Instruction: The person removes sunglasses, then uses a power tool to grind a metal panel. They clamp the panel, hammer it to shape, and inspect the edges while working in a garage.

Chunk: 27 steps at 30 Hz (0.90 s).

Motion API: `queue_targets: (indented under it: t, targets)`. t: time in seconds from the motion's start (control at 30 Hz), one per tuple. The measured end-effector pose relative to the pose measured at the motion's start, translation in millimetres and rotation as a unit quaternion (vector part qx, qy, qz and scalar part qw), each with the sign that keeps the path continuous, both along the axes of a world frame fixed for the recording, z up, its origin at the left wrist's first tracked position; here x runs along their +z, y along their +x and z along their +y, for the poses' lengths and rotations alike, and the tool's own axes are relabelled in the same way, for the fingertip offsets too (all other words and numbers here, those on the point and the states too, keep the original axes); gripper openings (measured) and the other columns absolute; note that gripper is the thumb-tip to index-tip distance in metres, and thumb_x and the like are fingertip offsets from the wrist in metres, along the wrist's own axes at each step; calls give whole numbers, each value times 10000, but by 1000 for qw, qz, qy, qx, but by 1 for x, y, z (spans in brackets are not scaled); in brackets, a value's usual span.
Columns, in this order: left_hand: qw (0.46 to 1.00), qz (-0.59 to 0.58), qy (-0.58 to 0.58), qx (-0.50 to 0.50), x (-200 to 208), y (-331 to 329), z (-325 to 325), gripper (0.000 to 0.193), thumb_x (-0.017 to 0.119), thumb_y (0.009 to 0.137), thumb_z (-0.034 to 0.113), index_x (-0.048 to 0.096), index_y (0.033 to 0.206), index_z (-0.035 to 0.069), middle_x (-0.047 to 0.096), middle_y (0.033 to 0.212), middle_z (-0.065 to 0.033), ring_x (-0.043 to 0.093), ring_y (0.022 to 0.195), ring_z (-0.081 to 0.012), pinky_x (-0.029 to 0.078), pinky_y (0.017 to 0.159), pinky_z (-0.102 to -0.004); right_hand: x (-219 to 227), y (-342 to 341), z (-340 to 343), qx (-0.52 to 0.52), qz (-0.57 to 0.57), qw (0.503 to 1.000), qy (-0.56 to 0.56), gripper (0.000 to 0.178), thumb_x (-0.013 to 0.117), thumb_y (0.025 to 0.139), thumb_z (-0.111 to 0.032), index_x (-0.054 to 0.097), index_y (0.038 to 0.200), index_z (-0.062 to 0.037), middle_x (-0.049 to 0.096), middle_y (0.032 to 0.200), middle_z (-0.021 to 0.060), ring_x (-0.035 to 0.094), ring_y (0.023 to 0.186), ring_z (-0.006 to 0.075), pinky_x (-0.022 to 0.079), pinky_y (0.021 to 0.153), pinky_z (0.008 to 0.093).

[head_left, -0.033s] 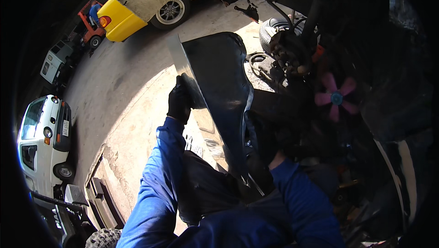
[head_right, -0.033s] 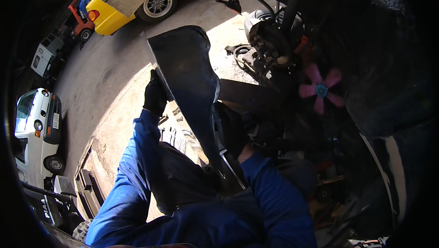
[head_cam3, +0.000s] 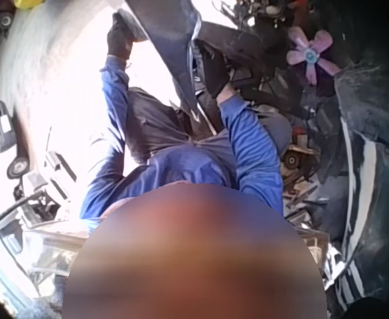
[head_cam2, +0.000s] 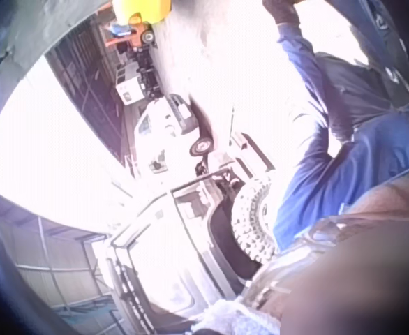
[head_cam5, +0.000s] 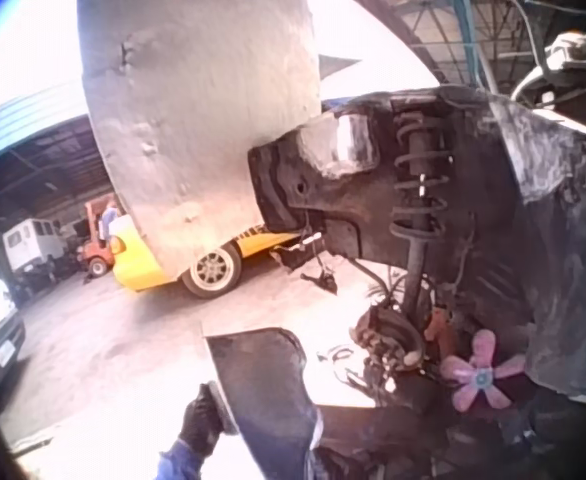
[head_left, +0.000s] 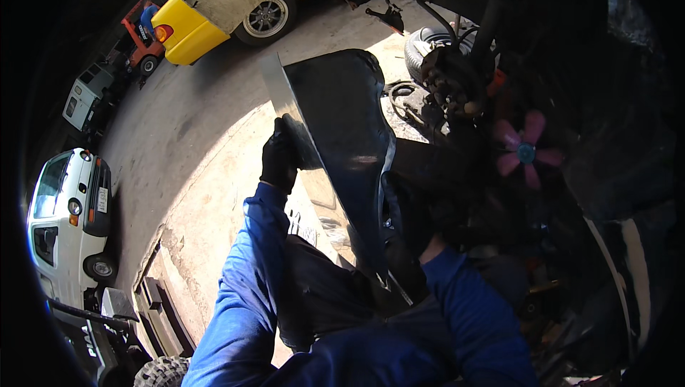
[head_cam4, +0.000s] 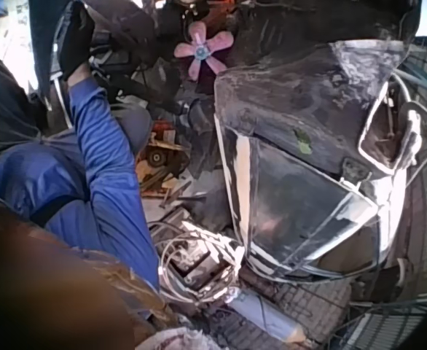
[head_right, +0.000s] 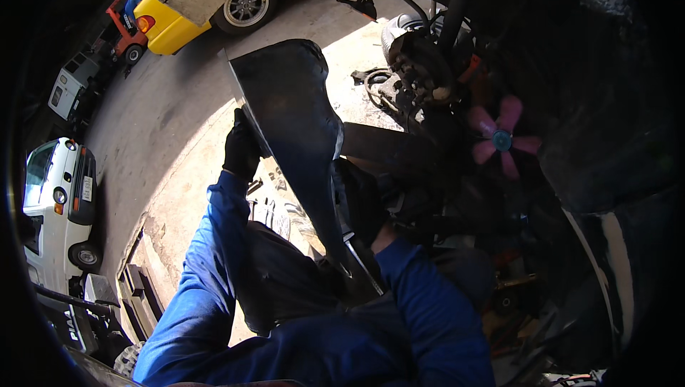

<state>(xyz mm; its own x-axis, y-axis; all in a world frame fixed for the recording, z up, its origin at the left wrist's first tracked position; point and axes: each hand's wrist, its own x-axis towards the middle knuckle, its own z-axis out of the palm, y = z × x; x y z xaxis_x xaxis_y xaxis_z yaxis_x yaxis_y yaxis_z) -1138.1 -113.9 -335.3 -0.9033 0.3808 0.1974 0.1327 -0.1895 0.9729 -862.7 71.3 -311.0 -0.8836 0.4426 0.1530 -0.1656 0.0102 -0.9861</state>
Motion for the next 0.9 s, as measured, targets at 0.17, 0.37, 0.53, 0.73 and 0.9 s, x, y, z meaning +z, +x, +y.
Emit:
queue_targets:
  t: [0.17, 0.37, 0.53, 0.73, 0.9]
  targets:
    - [997, -51, 50, -31, 5, 0, -8, 337, 434, 1135, 269, 651, 1314, 82, 641, 846, 34, 583, 688, -79, 490, 620, -248, -9, -5, 2, -8, 21, 998, 55, 272, 552, 1088, -194, 691, 1183, 19, 725, 1024, 102, 662, 916, 161, 535, 810, 334]
    - [991, -121, 49, 24, 18, -1, -1, 364, 421, 1138, 238, 615, 1392, 62, 665, 920, 23, 602, 718, -84, 510, 643, -259, -23, -21, 5, -13, 1, 997, 76, 260, 554, 1081, -155, 681, 1220, 24, 721, 1082, 122, 673, 966, 184, 548, 857, 334]
    - [993, -102, 53, 6, 10, -10, -7, 385, 410, 1139, 217, 584, 1441, 55, 678, 946, 11, 612, 729, -92, 513, 627, -268, -26, -24, 4, -5, -6, 998, 68, 264, 547, 1084, -145, 674, 1233, 32, 720, 1102, 127, 674, 996, 189, 547, 876, 338]
    - [997, -65, 49, 1, -2, -18, -13, 395, 440, 1133, 272, 597, 1425, 57, 679, 950, 4, 624, 737, -98, 507, 614, -267, -24, -21, 3, -20, 36, 988, 151, 275, 550, 1086, -156, 672, 1243, 34, 719, 1119, 128, 673, 1016, 183, 546, 892, 331]
    - [999, -12, -36, 2, 1, -16, -15, 382, 449, 1133, 293, 620, 1371, 49, 695, 999, -12, 652, 799, -107, 533, 664, -275, -25, -24, 4, 3, -33, 999, 42, 291, 564, 1084, -173, 668, 1258, 36, 719, 1149, 120, 670, 1039, 175, 545, 904, 328]
